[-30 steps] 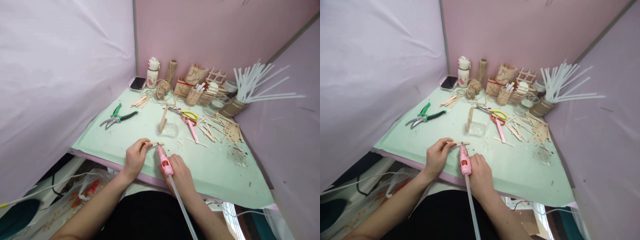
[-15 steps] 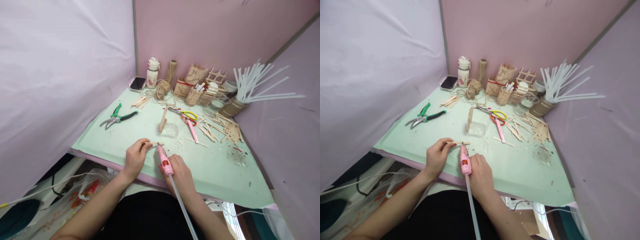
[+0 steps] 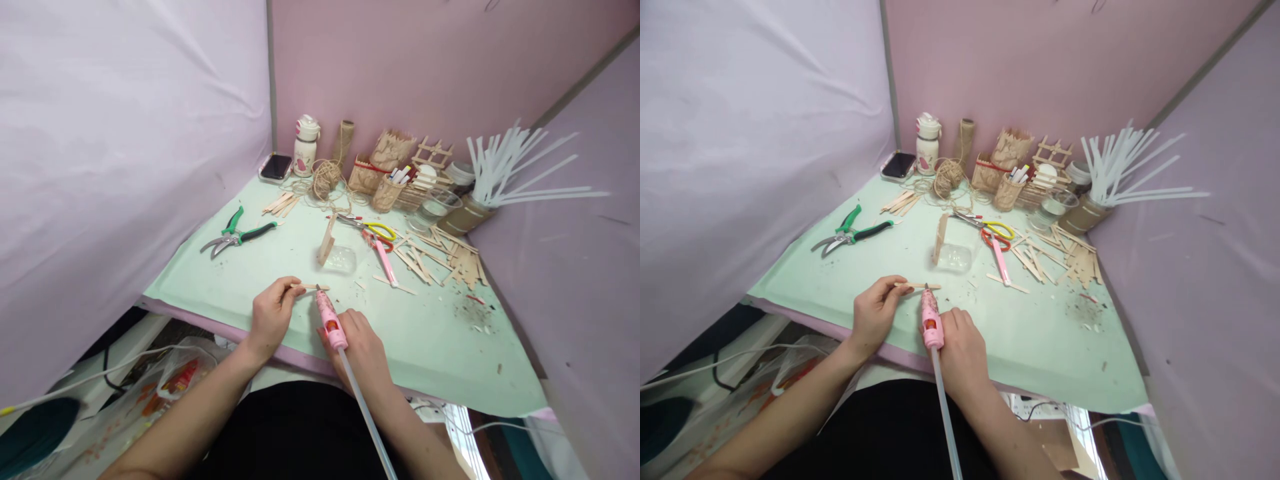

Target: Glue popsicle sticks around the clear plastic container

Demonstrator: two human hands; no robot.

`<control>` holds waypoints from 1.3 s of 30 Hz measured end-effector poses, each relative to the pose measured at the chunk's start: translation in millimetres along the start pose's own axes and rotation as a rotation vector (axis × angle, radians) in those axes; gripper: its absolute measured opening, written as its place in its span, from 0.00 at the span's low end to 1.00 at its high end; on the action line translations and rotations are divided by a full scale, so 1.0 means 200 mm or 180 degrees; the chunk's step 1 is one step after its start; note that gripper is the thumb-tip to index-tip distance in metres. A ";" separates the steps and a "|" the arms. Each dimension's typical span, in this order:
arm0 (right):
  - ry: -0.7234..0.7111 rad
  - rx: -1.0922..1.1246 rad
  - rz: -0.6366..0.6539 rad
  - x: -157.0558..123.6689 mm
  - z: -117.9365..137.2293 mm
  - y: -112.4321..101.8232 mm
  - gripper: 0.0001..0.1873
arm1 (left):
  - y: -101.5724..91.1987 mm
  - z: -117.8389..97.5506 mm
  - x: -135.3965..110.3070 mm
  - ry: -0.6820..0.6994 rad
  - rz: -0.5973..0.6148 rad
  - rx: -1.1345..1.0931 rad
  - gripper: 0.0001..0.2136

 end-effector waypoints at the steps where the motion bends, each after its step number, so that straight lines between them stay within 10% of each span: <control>1: -0.0002 -0.0015 -0.0001 0.00 0.00 0.00 0.08 | 0.00 0.00 0.00 0.0008 -0.0001 0.0010 0.06; 39: -0.0106 0.0194 -0.0052 0.01 0.02 -0.02 0.15 | 0.00 0.00 0.00 -0.0018 -0.0013 0.0086 0.07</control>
Point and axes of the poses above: each hand's wrist, its own x-axis towards the middle knuckle, its own y-axis out of the palm, z = x × y, the point moved 4 cm from there along x, towards the middle knuckle, and after that the axes turned 5 degrees about -z, right-handed, at the moved point
